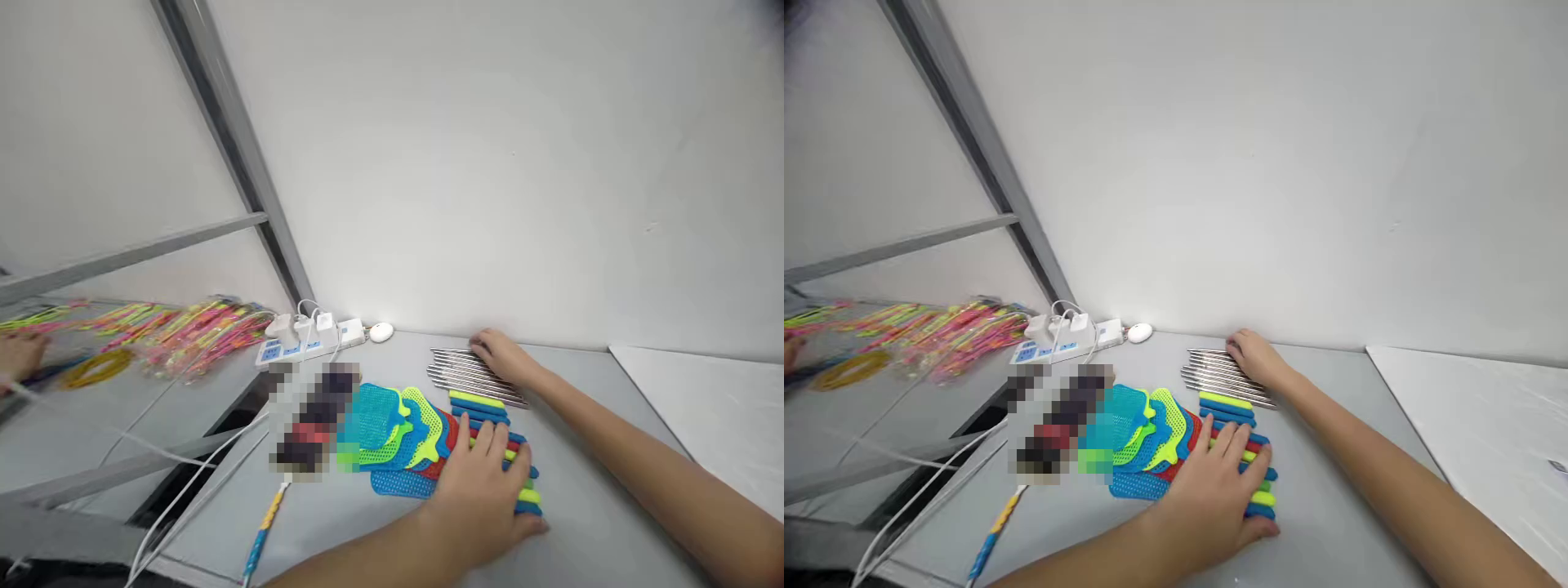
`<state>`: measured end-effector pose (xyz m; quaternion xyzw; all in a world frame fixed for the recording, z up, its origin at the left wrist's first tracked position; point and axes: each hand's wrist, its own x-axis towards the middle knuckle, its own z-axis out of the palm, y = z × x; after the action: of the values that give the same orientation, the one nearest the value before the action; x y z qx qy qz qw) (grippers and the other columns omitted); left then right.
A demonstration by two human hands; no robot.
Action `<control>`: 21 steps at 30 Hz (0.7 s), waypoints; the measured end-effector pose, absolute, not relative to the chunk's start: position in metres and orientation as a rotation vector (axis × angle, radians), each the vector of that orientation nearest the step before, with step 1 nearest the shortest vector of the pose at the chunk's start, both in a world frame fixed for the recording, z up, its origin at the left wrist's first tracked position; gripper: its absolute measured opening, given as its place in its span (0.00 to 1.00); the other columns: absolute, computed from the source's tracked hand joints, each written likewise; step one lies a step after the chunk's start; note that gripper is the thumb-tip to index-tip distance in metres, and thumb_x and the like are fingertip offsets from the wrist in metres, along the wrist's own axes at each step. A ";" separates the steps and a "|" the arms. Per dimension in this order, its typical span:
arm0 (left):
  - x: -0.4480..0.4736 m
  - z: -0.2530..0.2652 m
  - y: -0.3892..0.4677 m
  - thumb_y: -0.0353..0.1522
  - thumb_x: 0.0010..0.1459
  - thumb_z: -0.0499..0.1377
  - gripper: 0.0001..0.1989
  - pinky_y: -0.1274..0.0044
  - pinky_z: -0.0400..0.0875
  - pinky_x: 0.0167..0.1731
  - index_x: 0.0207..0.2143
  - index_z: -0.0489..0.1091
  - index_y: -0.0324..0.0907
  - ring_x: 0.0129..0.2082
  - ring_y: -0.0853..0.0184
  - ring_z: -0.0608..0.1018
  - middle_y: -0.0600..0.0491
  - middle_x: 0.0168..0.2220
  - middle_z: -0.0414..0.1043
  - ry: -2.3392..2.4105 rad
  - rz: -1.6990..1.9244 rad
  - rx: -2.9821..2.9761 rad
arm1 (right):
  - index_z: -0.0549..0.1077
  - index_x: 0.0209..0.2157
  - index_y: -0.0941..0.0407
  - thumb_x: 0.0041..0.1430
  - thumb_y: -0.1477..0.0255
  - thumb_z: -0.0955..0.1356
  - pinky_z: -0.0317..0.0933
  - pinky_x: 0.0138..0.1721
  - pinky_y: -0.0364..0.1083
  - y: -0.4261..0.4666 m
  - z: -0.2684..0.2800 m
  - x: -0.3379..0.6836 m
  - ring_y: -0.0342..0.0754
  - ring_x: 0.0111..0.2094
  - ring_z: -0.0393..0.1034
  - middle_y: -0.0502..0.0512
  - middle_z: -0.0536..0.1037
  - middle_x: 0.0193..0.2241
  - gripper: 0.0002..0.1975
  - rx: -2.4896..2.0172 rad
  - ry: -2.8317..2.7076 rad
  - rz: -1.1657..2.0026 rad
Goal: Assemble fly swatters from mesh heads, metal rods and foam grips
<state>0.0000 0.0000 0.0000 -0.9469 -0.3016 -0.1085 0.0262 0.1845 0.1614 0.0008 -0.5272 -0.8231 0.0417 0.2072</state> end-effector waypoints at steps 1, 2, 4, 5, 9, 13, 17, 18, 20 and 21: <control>0.002 0.000 0.000 0.53 0.64 0.37 0.36 0.52 0.50 0.57 0.62 0.57 0.40 0.59 0.48 0.62 0.36 0.59 0.62 -0.937 -0.332 -2.938 | 0.74 0.40 0.59 0.67 0.71 0.61 0.61 0.48 0.48 0.164 0.000 0.184 0.51 0.44 0.68 0.61 0.76 0.39 0.12 -1.474 -2.297 0.123; 0.003 0.001 0.001 0.53 0.64 0.37 0.36 0.53 0.52 0.56 0.62 0.57 0.39 0.59 0.49 0.62 0.36 0.59 0.62 -0.943 -0.330 -2.949 | 0.75 0.38 0.59 0.67 0.71 0.61 0.61 0.48 0.49 0.167 -0.001 0.184 0.51 0.44 0.69 0.61 0.76 0.39 0.12 -1.480 -2.302 0.131; 0.005 0.001 0.002 0.53 0.64 0.38 0.35 0.54 0.53 0.56 0.62 0.57 0.39 0.59 0.50 0.62 0.37 0.59 0.62 -0.956 -0.333 -2.969 | 0.75 0.39 0.59 0.66 0.70 0.62 0.63 0.48 0.50 0.173 -0.002 0.185 0.50 0.44 0.69 0.60 0.76 0.40 0.11 -1.496 -2.313 0.150; 0.006 0.002 0.003 0.52 0.64 0.38 0.35 0.55 0.54 0.56 0.63 0.56 0.39 0.59 0.50 0.62 0.37 0.59 0.62 -0.965 -0.341 -2.978 | 0.74 0.41 0.58 0.66 0.69 0.63 0.64 0.47 0.51 0.175 -0.002 0.185 0.50 0.44 0.70 0.60 0.75 0.42 0.10 -1.508 -2.320 0.161; 0.008 0.004 0.007 0.53 0.64 0.38 0.35 0.55 0.54 0.56 0.63 0.56 0.39 0.60 0.50 0.61 0.39 0.61 0.59 -0.979 -0.354 -3.016 | 0.68 0.52 0.56 0.64 0.65 0.66 0.67 0.45 0.54 0.181 -0.001 0.185 0.50 0.46 0.70 0.58 0.71 0.51 0.17 -1.564 -2.332 0.201; 0.009 0.006 0.011 0.55 0.62 0.40 0.36 0.52 0.53 0.56 0.63 0.56 0.41 0.60 0.49 0.61 0.39 0.62 0.58 -0.981 -0.364 -3.026 | 0.68 0.52 0.56 0.64 0.65 0.66 0.67 0.45 0.54 0.173 0.010 0.182 0.50 0.46 0.70 0.58 0.71 0.51 0.17 -1.651 -2.265 0.186; 0.004 0.009 0.011 0.58 0.58 0.43 0.40 0.50 0.47 0.59 0.64 0.53 0.44 0.60 0.49 0.60 0.39 0.63 0.56 -0.911 -0.410 -2.990 | 0.70 0.47 0.58 0.66 0.67 0.63 0.66 0.42 0.52 0.147 0.029 0.183 0.49 0.41 0.70 0.58 0.75 0.43 0.12 -1.705 -2.105 0.125; 0.000 0.012 0.011 0.59 0.58 0.44 0.40 0.50 0.46 0.59 0.64 0.54 0.44 0.61 0.49 0.60 0.39 0.63 0.55 -0.889 -0.420 -2.986 | 0.70 0.45 0.58 0.67 0.68 0.61 0.64 0.40 0.50 0.137 0.034 0.185 0.49 0.38 0.70 0.58 0.75 0.39 0.11 -1.704 -2.060 0.114; -0.010 0.020 0.011 0.59 0.56 0.48 0.40 0.51 0.45 0.60 0.61 0.58 0.42 0.61 0.49 0.59 0.39 0.63 0.56 -0.848 -0.430 -2.992 | 0.67 0.43 0.56 0.69 0.69 0.58 0.61 0.35 0.48 0.112 0.041 0.188 0.49 0.34 0.69 0.57 0.76 0.34 0.10 -1.692 -1.972 0.108; -0.016 0.025 0.011 0.59 0.55 0.50 0.39 0.52 0.46 0.60 0.58 0.62 0.40 0.61 0.50 0.59 0.39 0.62 0.56 -0.830 -0.431 -3.003 | 0.66 0.44 0.55 0.69 0.67 0.57 0.60 0.33 0.47 0.098 0.044 0.190 0.49 0.33 0.68 0.55 0.75 0.33 0.10 -1.683 -1.929 0.112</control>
<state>-0.0158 0.0110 0.0247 -0.9548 -0.2638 -0.1370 -0.0017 0.1900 0.0983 0.0441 -0.6294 -0.7215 0.0419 0.2854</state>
